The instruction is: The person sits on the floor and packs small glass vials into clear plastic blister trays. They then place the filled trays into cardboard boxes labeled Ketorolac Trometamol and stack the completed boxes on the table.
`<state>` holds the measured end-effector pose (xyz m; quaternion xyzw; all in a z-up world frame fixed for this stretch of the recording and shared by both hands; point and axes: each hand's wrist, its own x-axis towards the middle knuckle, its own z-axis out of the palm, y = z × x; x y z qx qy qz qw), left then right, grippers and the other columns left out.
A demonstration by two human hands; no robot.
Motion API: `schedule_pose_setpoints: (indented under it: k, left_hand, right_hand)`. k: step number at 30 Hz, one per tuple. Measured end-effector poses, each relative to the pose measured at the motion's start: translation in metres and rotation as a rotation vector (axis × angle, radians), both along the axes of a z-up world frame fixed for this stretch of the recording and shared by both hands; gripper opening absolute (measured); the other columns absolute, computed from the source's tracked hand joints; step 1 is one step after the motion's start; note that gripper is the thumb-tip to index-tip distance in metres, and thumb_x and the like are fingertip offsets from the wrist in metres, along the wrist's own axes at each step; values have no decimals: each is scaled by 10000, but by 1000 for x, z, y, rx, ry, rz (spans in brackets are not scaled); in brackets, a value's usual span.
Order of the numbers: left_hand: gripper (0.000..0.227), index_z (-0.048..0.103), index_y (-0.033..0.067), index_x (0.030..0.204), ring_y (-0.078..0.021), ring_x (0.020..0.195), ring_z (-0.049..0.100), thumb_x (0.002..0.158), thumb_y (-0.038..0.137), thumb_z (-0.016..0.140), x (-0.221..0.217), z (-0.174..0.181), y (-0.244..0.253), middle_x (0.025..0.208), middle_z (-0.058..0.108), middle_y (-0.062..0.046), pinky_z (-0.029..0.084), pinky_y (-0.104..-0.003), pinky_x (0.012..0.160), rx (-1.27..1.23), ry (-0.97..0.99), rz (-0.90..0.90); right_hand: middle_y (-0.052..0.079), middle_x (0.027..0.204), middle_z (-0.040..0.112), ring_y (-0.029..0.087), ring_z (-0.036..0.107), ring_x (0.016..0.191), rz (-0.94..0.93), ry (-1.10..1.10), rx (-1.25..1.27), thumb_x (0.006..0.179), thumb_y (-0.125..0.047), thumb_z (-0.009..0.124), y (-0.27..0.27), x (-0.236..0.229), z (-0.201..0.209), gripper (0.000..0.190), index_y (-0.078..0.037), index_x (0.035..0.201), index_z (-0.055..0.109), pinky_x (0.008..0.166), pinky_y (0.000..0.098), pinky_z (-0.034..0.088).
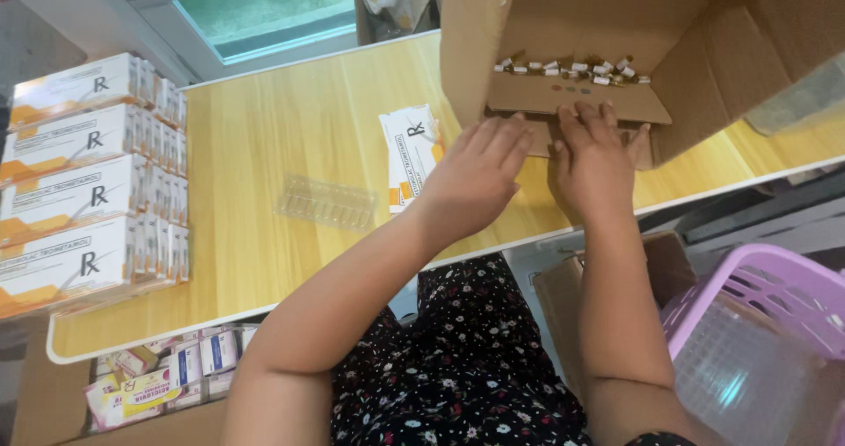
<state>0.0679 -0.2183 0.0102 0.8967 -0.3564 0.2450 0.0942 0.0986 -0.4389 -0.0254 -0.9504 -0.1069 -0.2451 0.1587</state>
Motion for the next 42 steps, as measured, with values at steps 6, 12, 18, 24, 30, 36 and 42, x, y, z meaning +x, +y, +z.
schedule_pose_setpoints:
  k: [6,12,18,24,30,36,42]
  left_hand:
    - [820,411,-39,1471,-408,1417,395,835,377,720,36,-21,-54,1516,424,-250,289,-506,1211,185,130,107]
    - [954,329,-16,1513,-427,1458,302,849,566,690,47,-38,-60,1589,298,-243,250,-513,1189,244,439,185]
    - [981,293,-17,1532,-421,1478,282,876,619,649,49,-45,-62,1619,260,-229,249,-531,1194,291,471,201]
    - [974,288,-14,1546,-416,1486,287,887,607,647,47,-41,-64,1631,263,-223,265,-538,1194,324,509,225]
    - [978,279,-14,1549,-422,1487,280,890,616,634,48,-42,-63,1632,249,-225,262,-546,1196,315,497,218]
    - [976,274,-16,1554,-420,1497,270,899,624,609,47,-45,-62,1640,240,-225,265,-545,1196,303,480,216]
    - [979,267,-24,1555,-425,1498,257,901,625,600,50,-51,-62,1644,230,-231,271,-537,1189,306,490,202]
  right_hand:
    - [132,1424,630,374,535,1358,10,-6,-49,981,-139,586,-9,0,-4,384,-157,1349,695,1148,754,174]
    - [122,1363,672,353,598,1294,58,88,23,1038,-173,560,-13,3,3,311,-147,1310,708,1097,566,424]
    - [222,1377,573,444,540,1235,-16,146,110,943,-273,706,-52,69,17,605,-110,1495,523,984,552,464]
    - [357,1346,441,539,431,1224,-175,26,112,875,-387,848,-52,129,-7,724,46,1338,498,1005,576,417]
    - [355,1281,471,540,437,1198,-228,20,117,860,-401,837,-31,133,-33,688,51,1285,541,1047,608,344]
    - [317,1313,524,543,433,1228,-130,-9,106,869,-281,782,-23,143,-41,472,-50,1256,643,1048,593,369]
    - [242,1323,589,503,481,1227,-72,44,93,925,-193,714,-4,143,-42,334,-104,1245,682,1050,579,384]
